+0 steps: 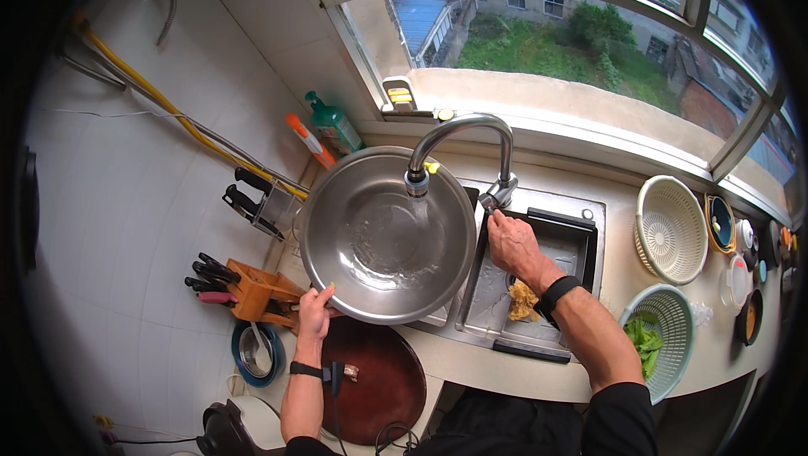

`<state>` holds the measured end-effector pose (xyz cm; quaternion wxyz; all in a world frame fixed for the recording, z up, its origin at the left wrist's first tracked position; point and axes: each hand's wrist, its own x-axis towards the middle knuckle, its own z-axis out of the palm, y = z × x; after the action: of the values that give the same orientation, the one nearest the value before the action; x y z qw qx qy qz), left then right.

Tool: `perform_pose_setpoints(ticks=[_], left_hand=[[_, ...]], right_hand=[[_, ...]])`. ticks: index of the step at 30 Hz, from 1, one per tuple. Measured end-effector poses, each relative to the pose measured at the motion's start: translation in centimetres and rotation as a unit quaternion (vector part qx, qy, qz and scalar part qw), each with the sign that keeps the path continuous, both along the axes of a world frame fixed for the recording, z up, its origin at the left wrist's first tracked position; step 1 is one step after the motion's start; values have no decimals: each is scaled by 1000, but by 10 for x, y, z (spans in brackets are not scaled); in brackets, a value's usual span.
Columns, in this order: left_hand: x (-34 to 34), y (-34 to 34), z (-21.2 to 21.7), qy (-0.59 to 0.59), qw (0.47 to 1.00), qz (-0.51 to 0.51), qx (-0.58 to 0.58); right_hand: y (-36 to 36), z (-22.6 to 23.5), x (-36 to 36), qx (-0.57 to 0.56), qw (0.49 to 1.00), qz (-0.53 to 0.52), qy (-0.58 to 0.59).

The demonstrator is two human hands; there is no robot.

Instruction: The person washes a wooden cutting board in a sink, picks leaves from a bunch of lettuce while sitting on the floor and places them in a colander, and then fills a large bowl with water.

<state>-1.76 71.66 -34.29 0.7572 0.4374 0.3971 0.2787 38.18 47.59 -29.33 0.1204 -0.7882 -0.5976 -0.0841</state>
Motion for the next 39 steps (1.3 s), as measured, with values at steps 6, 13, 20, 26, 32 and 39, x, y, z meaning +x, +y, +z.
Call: perform_pose_setpoints(ticks=[6,13,20,26,32,39], left_hand=[[7,10,14,114,964,76,230],[41,-20,71,241,792,85,554],[42,-16,90,266,680,63,681],[49,-15,96,263,640,68,719],[49,-15,82,264,717,84,640],[52,2,52,313,813,105,480]], right_hand=[[0,-4,-5,16,1000,1,2],[-2,-3,-3,15,1000,-4,-10],[-1,-7,-5,41,999,9,-25],[0,-3,-4,27,1000,4,-1],[0,-2,-5,21,1000,6,1],[-1,1,-7,0,1000,-16,-6]])
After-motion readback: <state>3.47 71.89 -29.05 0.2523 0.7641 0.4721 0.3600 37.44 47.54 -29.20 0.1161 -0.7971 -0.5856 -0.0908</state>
